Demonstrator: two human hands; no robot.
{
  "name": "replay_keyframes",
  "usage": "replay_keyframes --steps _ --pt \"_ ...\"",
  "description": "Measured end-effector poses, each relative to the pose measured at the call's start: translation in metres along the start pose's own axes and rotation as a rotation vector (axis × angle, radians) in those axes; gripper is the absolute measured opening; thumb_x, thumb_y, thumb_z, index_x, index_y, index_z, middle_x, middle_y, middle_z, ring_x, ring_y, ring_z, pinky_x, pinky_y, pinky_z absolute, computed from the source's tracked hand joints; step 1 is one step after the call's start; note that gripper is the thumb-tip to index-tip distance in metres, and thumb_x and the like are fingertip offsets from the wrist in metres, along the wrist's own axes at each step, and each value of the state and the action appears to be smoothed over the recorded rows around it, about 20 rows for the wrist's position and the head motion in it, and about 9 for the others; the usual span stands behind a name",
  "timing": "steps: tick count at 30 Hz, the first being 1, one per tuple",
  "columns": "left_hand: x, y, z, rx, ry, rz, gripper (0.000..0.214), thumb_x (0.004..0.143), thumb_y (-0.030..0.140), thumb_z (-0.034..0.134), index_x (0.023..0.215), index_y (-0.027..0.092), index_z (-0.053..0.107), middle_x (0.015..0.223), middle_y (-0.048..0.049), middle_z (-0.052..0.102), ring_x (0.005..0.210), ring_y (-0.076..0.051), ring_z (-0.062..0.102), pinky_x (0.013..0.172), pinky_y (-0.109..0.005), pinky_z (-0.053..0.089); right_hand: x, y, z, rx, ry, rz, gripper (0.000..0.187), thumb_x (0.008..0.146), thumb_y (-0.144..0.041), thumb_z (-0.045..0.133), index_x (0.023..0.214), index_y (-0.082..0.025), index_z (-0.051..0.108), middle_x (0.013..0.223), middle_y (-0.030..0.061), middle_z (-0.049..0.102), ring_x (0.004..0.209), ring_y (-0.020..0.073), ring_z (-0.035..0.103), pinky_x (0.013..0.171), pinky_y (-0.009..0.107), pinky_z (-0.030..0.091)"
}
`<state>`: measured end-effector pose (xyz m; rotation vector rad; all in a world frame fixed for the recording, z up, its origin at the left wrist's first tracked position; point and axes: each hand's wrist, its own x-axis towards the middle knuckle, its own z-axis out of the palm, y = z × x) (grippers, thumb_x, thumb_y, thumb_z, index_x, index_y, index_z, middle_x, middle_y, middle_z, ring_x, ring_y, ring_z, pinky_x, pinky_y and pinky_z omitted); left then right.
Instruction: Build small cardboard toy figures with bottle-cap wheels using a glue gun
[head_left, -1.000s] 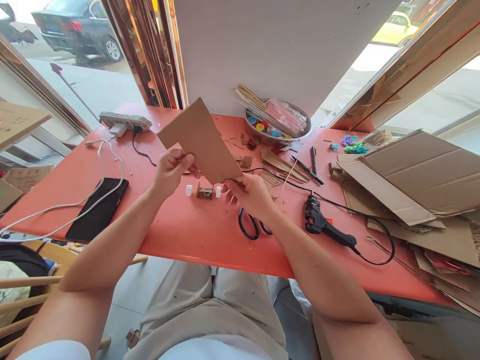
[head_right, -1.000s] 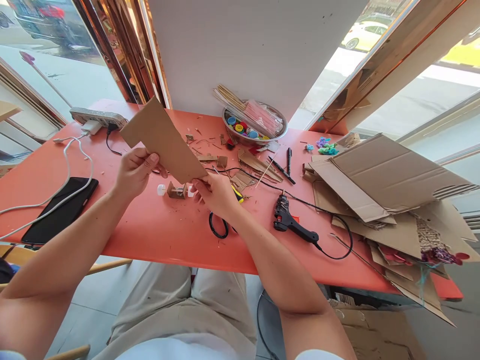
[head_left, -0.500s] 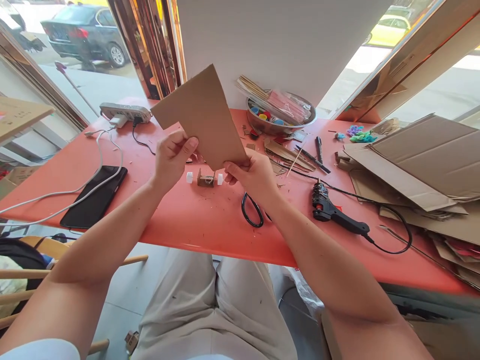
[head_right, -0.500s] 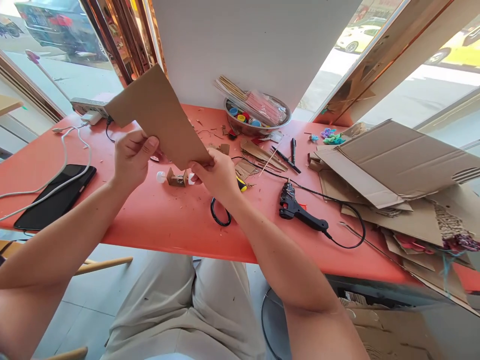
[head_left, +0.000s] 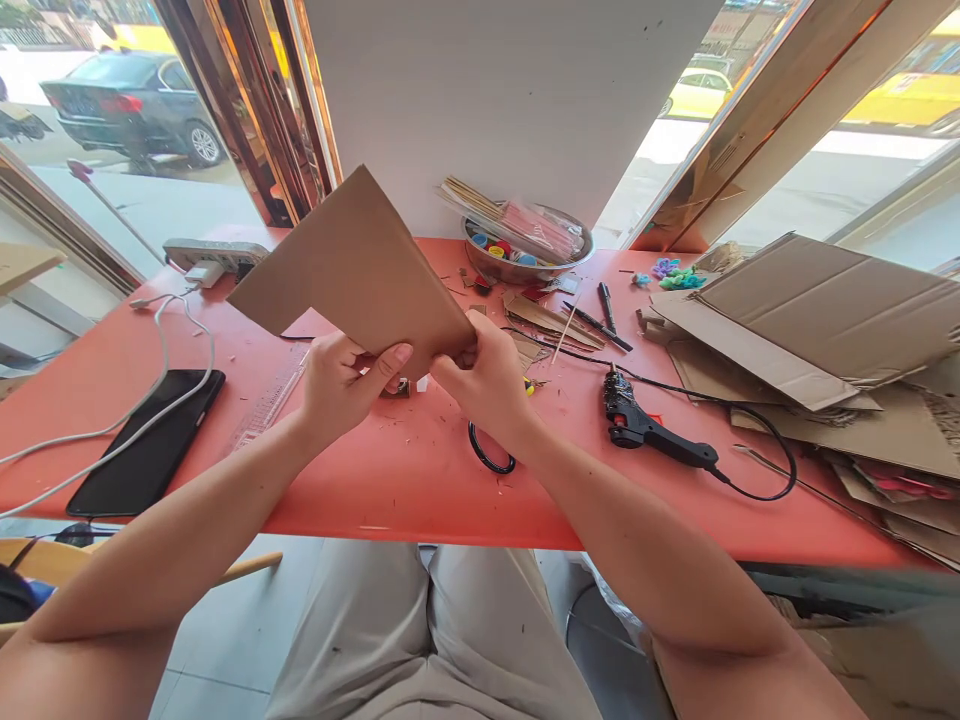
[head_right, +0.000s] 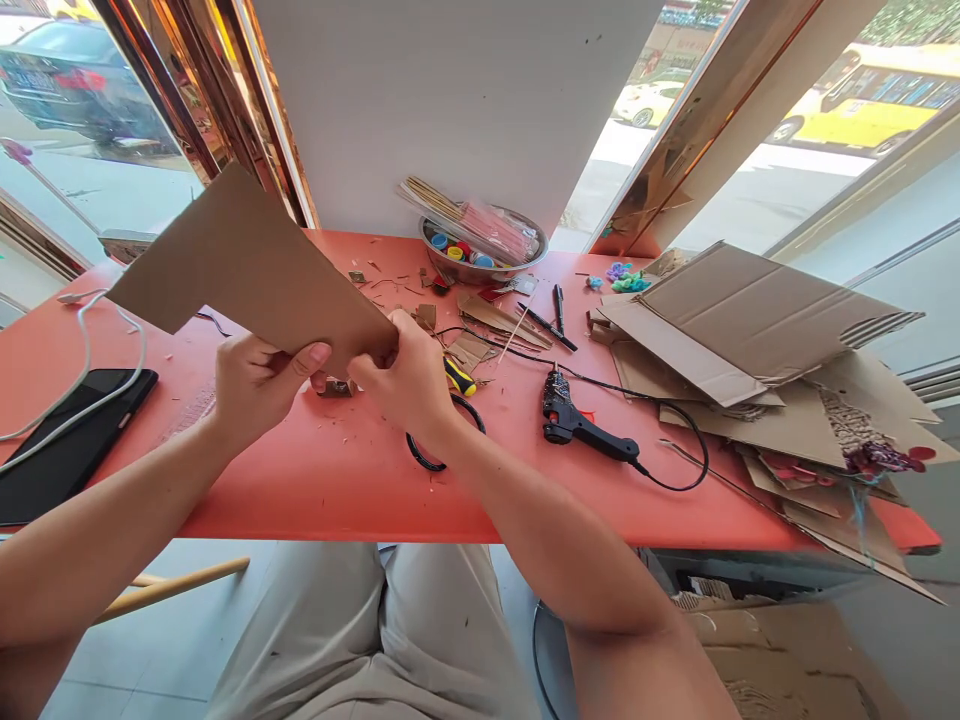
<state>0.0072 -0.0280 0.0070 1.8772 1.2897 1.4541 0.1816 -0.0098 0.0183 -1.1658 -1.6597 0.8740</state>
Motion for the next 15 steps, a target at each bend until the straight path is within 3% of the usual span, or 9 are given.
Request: replay_keyframes --steps 4,8,12,15 --pt "0.001 -0.001 0.001 0.035 -0.023 0.015 0.05 0.089 0.061 0.07 0.057 0.023 0.063 0.048 0.0004 0.062 0.045 -0.015 0.057 0.047 -0.027 0.044 0.005 0.005 -0.006 -0.07 -0.048 -0.015 0.027 0.07 -0.025 0.058 0.073 -0.029 0.032 0.063 -0.0076 0.042 0.06 0.0131 0.041 0.055 0.029 0.032" --pt "0.011 -0.009 -0.005 0.082 0.014 0.034 0.051 0.084 0.065 0.073 0.058 0.024 0.06 0.053 0.001 0.059 0.051 -0.015 0.052 0.053 -0.028 0.045 0.013 0.01 -0.015 -0.141 -0.211 -0.118 0.009 0.079 -0.025 0.06 0.079 -0.026 0.052 0.076 -0.0026 0.059 0.07 0.0159 0.053 0.064 0.03 0.042" --pt "0.024 -0.02 -0.013 0.084 0.033 0.051 0.047 0.08 0.065 0.074 0.061 0.024 0.059 0.061 -0.0001 0.057 0.061 -0.018 0.054 0.061 -0.03 0.049 0.013 0.012 -0.016 -0.205 -0.124 -0.235 0.009 0.089 -0.028 0.062 0.091 -0.024 0.069 0.089 0.003 0.07 0.084 0.0195 0.06 0.076 0.032 0.049" --pt "0.027 -0.026 -0.015 0.059 0.016 0.087 0.042 0.081 0.06 0.072 0.064 0.024 0.06 0.066 -0.0006 0.06 0.064 -0.018 0.057 0.063 -0.03 0.051 0.01 0.013 -0.012 -0.198 -0.072 -0.24 0.013 0.093 -0.025 0.059 0.093 -0.022 0.072 0.085 0.0015 0.069 0.079 0.0181 0.061 0.078 0.031 0.05"
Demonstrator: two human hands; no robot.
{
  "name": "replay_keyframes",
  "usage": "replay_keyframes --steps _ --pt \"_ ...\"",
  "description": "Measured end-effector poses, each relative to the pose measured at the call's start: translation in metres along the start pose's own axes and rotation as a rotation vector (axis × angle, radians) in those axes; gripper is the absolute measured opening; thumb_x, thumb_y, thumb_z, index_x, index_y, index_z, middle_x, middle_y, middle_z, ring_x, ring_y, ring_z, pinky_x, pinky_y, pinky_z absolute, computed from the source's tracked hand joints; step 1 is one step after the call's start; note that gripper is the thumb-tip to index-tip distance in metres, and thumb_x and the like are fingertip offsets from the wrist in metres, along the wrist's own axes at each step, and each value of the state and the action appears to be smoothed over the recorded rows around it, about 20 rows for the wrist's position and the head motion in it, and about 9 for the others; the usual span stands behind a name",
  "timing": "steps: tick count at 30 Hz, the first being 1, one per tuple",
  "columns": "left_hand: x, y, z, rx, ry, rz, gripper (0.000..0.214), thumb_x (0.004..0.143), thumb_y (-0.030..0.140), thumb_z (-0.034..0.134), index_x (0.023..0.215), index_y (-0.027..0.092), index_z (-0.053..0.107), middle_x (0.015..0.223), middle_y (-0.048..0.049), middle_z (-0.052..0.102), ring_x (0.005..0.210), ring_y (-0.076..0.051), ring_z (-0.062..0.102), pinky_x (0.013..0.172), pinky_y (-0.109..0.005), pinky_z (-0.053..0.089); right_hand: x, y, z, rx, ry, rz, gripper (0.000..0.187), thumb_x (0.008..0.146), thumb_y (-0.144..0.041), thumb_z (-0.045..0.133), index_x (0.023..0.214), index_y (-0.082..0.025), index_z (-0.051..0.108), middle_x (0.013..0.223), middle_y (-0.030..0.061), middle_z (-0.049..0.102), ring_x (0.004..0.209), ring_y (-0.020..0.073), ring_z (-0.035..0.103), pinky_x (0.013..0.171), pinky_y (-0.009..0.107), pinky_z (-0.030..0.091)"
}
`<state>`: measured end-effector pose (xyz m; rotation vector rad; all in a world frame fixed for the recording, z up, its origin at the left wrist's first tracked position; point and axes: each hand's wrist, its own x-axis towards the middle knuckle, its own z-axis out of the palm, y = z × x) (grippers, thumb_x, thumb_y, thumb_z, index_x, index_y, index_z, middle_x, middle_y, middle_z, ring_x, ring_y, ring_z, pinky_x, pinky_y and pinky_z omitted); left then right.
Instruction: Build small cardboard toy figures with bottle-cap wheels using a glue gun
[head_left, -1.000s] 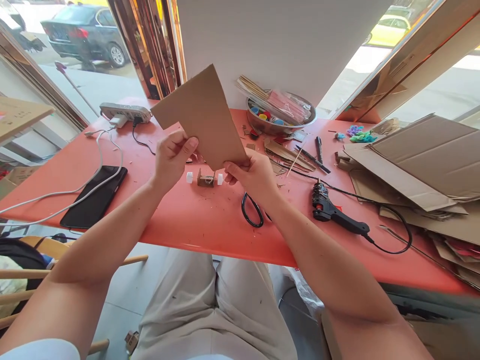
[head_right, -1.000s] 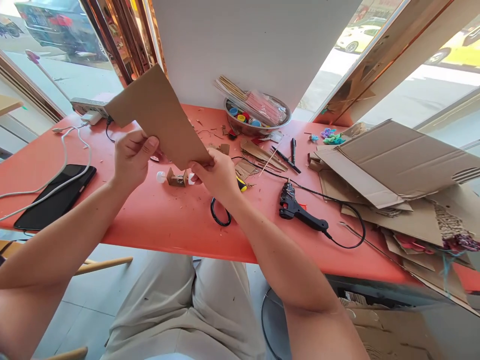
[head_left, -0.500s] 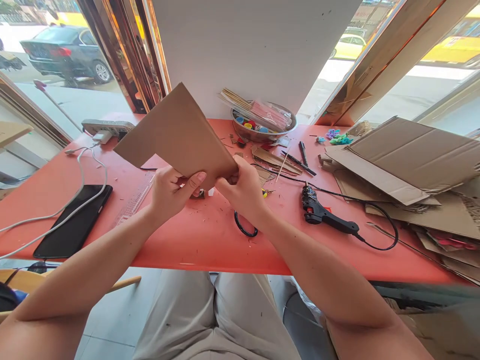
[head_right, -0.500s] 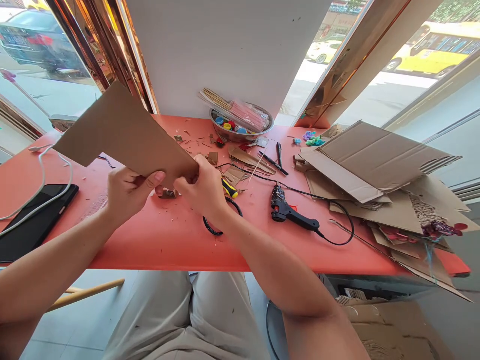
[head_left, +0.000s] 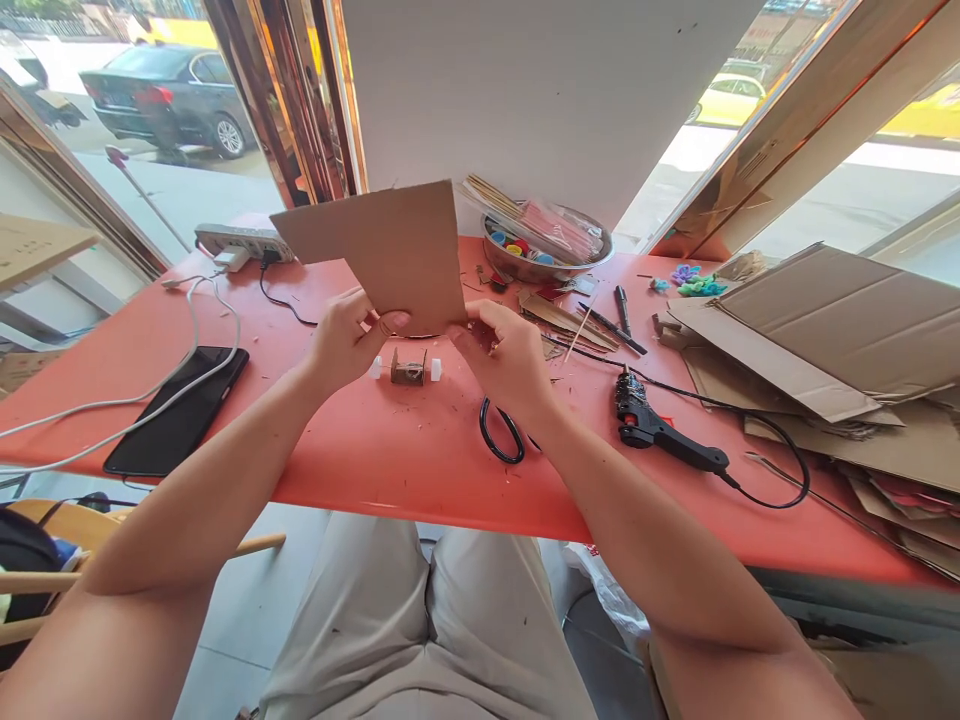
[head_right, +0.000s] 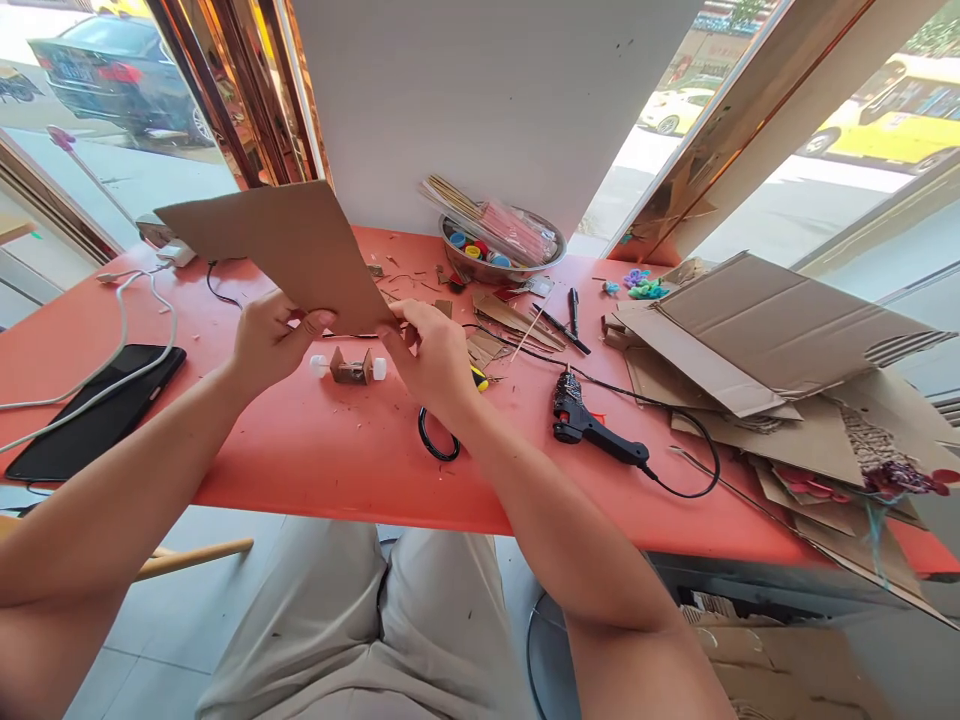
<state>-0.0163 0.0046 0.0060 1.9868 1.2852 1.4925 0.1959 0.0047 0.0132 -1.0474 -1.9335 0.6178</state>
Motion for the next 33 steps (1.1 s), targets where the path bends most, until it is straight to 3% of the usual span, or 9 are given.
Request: replay_keyframes --steps 4,9,14,18,21,24,26,30,33 --pt "0.001 -0.008 0.001 0.024 -0.025 0.006 0.036 0.086 0.053 0.066 0.067 0.023 0.061 0.067 -0.0004 0.059 0.066 -0.018 0.058 0.063 -0.028 0.05 0.003 0.003 0.005 -0.002 0.014 0.066 0.01 0.09 -0.018 0.06 0.084 -0.022 0.066 0.079 -0.0004 0.068 0.074 0.0167 0.063 0.076 0.029 0.051" --pt "0.007 -0.025 -0.005 0.064 -0.092 -0.086 0.031 0.084 0.047 0.064 0.065 0.023 0.06 0.063 0.0013 0.053 0.066 -0.018 0.055 0.066 -0.029 0.049 0.008 0.011 0.009 -0.024 -0.078 0.208 0.016 0.086 -0.011 0.058 0.077 -0.023 0.062 0.075 -0.0016 0.068 0.072 0.0182 0.071 0.076 0.03 0.054" --pt "0.009 -0.033 -0.01 0.101 -0.13 -0.138 0.029 0.083 0.045 0.067 0.067 0.021 0.066 0.069 -0.0008 0.067 0.076 -0.021 0.067 0.076 -0.032 0.057 0.005 0.017 0.016 -0.074 -0.121 0.216 0.024 0.087 -0.008 0.056 0.097 -0.022 0.072 0.086 0.0025 0.079 0.082 0.0238 0.079 0.087 0.037 0.058" --pt "0.009 -0.028 -0.014 0.134 -0.218 -0.161 0.032 0.086 0.045 0.063 0.069 0.019 0.068 0.072 -0.0016 0.072 0.08 -0.022 0.072 0.081 -0.033 0.06 0.004 0.022 0.018 -0.133 -0.119 0.193 0.017 0.088 -0.013 0.058 0.095 -0.023 0.07 0.087 0.0046 0.08 0.082 0.0272 0.079 0.086 0.039 0.059" --pt "0.009 -0.027 -0.014 0.131 -0.204 -0.155 0.031 0.087 0.046 0.065 0.071 0.019 0.071 0.073 -0.0021 0.074 0.081 -0.023 0.073 0.083 -0.035 0.062 0.004 0.022 0.017 -0.091 -0.093 0.17 0.01 0.089 -0.017 0.058 0.088 -0.024 0.065 0.082 0.0028 0.077 0.078 0.0244 0.077 0.082 0.036 0.058" --pt "0.007 -0.028 -0.009 0.035 -0.11 -0.136 0.032 0.087 0.048 0.069 0.097 0.019 0.082 0.097 -0.0077 0.083 0.095 -0.026 0.077 0.089 -0.038 0.064 0.004 0.018 0.014 -0.023 0.017 0.108 0.01 0.09 -0.023 0.059 0.08 -0.025 0.057 0.077 0.0004 0.073 0.071 0.0197 0.073 0.077 0.032 0.057" --pt "0.004 -0.029 -0.004 -0.059 -0.081 -0.102 0.048 0.088 0.055 0.073 0.12 0.019 0.081 0.116 -0.0123 0.083 0.106 -0.027 0.079 0.094 -0.04 0.065 0.003 0.015 0.011 -0.001 0.114 0.054 0.014 0.09 -0.027 0.062 0.078 -0.025 0.054 0.074 -0.0008 0.07 0.068 0.0178 0.069 0.074 0.031 0.057" --pt "-0.003 -0.025 0.009 -0.233 -0.174 -0.018 0.079 0.086 0.072 0.077 0.147 0.023 0.069 0.138 -0.0157 0.077 0.125 -0.031 0.076 0.105 -0.043 0.064 0.0 0.014 0.011 -0.024 0.2 -0.073 0.01 0.09 -0.029 0.065 0.083 -0.025 0.06 0.074 -0.0004 0.07 0.067 0.0168 0.066 0.071 0.03 0.057" --pt "-0.007 -0.018 0.016 -0.335 -0.243 -0.002 0.088 0.08 0.076 0.082 0.152 0.027 0.065 0.146 -0.0149 0.073 0.132 -0.033 0.073 0.105 -0.041 0.064 -0.003 0.015 0.015 -0.095 0.199 -0.197 0.01 0.094 -0.027 0.064 0.1 -0.023 0.07 0.085 0.0021 0.075 0.07 0.0169 0.067 0.072 0.03 0.058"
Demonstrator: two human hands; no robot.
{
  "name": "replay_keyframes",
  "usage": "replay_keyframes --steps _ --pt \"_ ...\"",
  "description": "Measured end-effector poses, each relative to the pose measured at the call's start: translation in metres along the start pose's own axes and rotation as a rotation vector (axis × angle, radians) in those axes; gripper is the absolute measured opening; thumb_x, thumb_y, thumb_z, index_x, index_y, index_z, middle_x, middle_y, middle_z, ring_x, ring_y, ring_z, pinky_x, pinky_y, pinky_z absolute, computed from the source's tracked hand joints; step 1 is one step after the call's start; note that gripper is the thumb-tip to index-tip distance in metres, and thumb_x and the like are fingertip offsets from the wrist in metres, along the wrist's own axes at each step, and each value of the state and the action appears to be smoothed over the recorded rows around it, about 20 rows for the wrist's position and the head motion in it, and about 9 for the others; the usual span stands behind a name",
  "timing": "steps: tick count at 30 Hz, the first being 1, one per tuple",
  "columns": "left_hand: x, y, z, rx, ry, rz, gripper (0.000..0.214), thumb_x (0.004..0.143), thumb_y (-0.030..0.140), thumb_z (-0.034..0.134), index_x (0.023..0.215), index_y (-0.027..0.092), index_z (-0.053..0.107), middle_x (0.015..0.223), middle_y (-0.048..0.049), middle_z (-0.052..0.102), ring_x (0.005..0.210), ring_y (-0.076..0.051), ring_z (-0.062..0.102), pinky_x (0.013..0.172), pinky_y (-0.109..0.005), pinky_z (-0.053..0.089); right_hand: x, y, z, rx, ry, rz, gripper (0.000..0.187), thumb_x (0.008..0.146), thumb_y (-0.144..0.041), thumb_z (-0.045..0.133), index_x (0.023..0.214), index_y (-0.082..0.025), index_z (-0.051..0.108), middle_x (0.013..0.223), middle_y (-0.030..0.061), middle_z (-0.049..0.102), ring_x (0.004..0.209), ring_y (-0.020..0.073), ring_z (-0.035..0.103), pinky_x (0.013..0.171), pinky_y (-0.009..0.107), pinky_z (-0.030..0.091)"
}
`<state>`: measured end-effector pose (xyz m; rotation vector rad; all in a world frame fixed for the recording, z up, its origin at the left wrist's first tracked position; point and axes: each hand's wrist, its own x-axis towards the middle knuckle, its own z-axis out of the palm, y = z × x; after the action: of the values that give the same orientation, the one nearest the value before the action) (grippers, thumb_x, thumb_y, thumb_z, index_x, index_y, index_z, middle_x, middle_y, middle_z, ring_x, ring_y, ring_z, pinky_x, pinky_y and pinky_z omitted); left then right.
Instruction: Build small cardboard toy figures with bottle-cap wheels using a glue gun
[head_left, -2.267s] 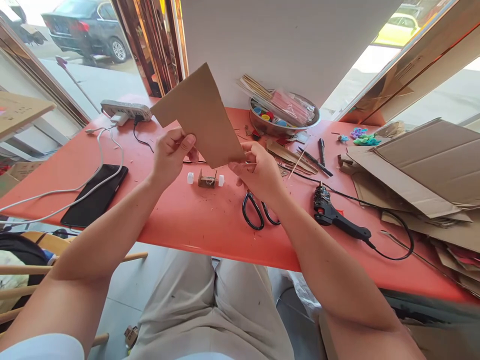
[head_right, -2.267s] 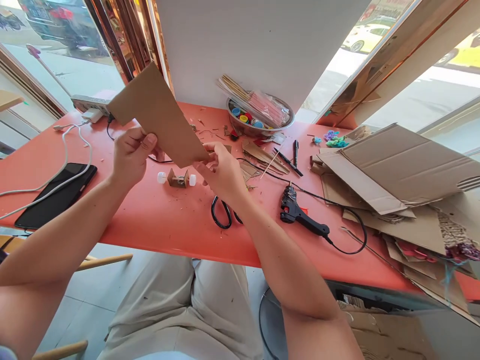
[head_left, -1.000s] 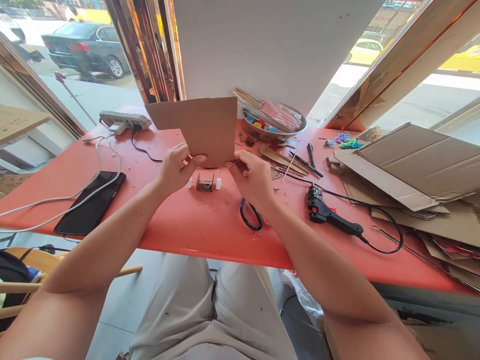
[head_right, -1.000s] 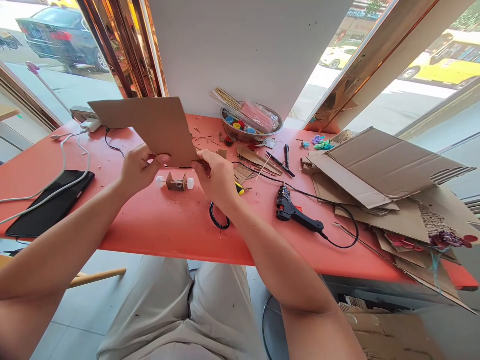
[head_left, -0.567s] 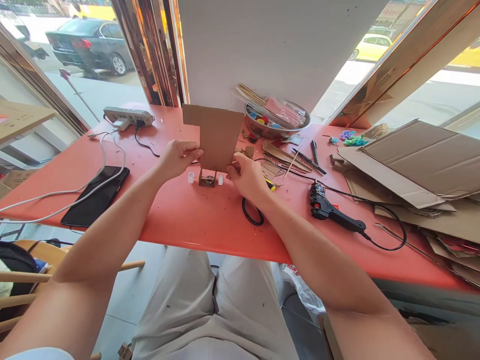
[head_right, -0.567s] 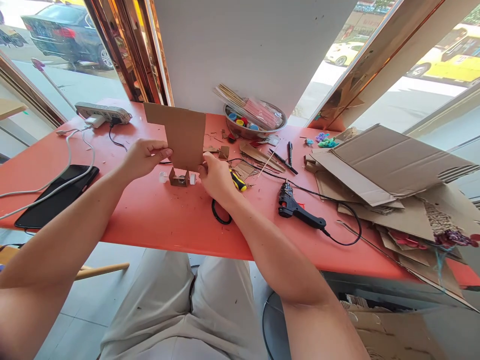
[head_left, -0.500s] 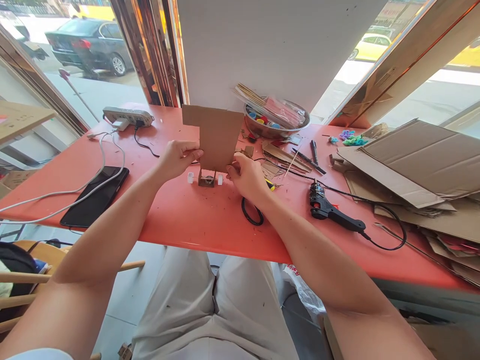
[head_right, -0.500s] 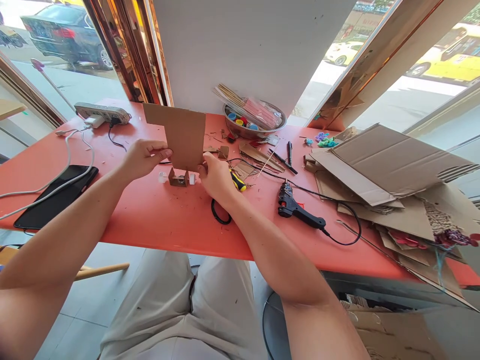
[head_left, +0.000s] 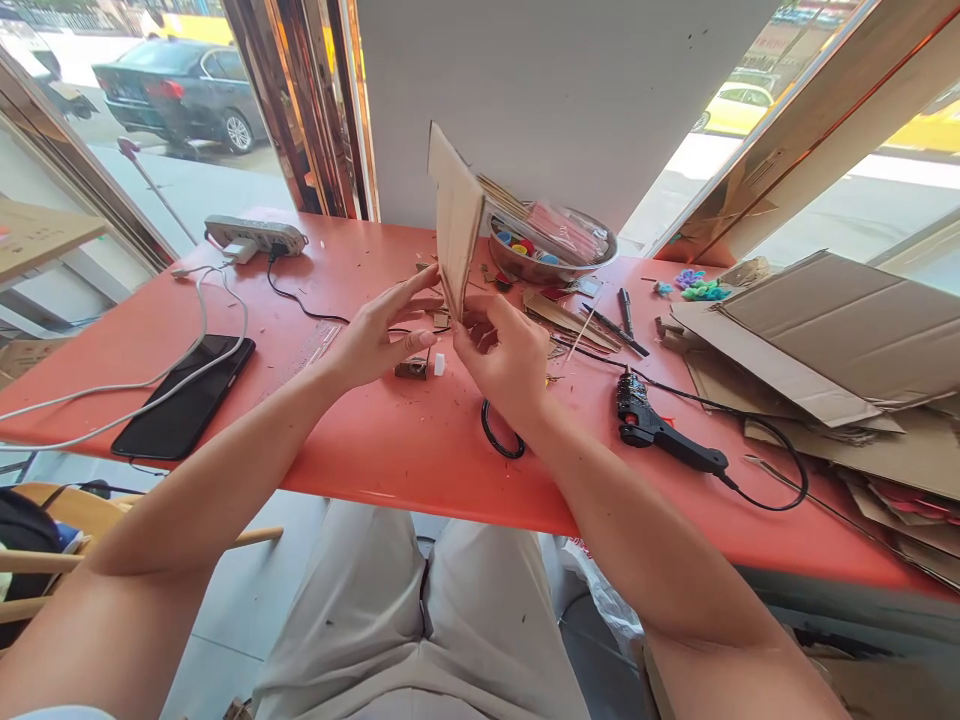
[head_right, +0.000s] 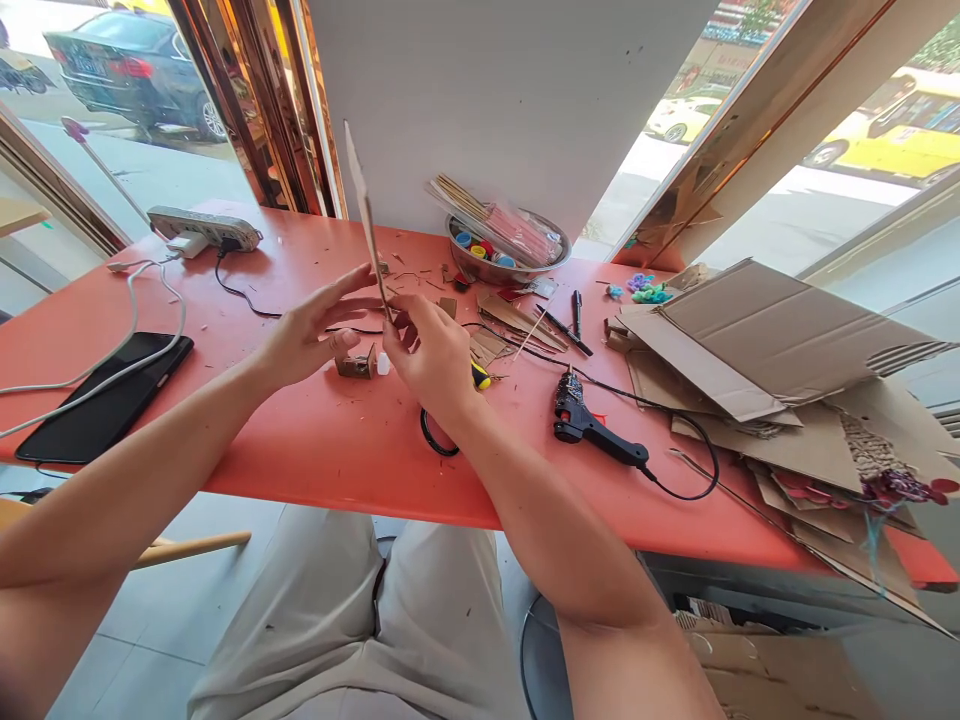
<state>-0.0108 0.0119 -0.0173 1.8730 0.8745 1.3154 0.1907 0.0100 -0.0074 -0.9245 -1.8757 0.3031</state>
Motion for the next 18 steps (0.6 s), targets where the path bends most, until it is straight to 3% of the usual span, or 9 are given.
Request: replay_keyframes --steps 4,9,14,18 --pt "-0.001 0.007 0.007 -0.082 0.004 -0.016 0.076 0.082 0.08 0.078 0.128 0.02 0.075 0.127 -0.0147 0.081 0.122 -0.033 0.077 0.101 -0.04 0.066 -0.004 -0.002 0.006 -0.091 -0.047 -0.119 0.024 0.099 -0.025 0.062 0.12 -0.024 0.073 0.1 0.0055 0.079 0.075 0.0171 0.069 0.073 0.029 0.059" --pt "0.001 0.006 0.0 -0.074 0.085 -0.103 0.057 0.087 0.071 0.077 0.1 0.016 0.075 0.099 -0.0102 0.082 0.102 -0.03 0.081 0.092 -0.044 0.069 -0.004 -0.004 0.004 -0.098 -0.063 -0.165 0.027 0.1 -0.022 0.059 0.123 -0.024 0.073 0.101 0.006 0.077 0.081 0.0183 0.069 0.077 0.031 0.06" --pt "0.006 0.002 -0.014 -0.019 0.182 -0.16 0.046 0.081 0.06 0.084 0.09 0.016 0.074 0.09 -0.0078 0.078 0.094 -0.029 0.08 0.086 -0.043 0.069 0.002 0.002 -0.004 0.012 0.004 0.013 0.034 0.093 -0.022 0.065 0.127 -0.025 0.066 0.105 0.004 0.073 0.079 0.0162 0.064 0.071 0.031 0.057" --pt "0.009 0.003 -0.016 0.0 0.171 -0.147 0.044 0.077 0.06 0.083 0.086 0.017 0.075 0.085 -0.0059 0.078 0.095 -0.03 0.079 0.086 -0.045 0.068 0.007 0.006 -0.003 0.105 -0.068 0.157 0.027 0.09 -0.024 0.067 0.117 -0.024 0.068 0.098 0.0012 0.074 0.074 0.0145 0.062 0.071 0.029 0.054"
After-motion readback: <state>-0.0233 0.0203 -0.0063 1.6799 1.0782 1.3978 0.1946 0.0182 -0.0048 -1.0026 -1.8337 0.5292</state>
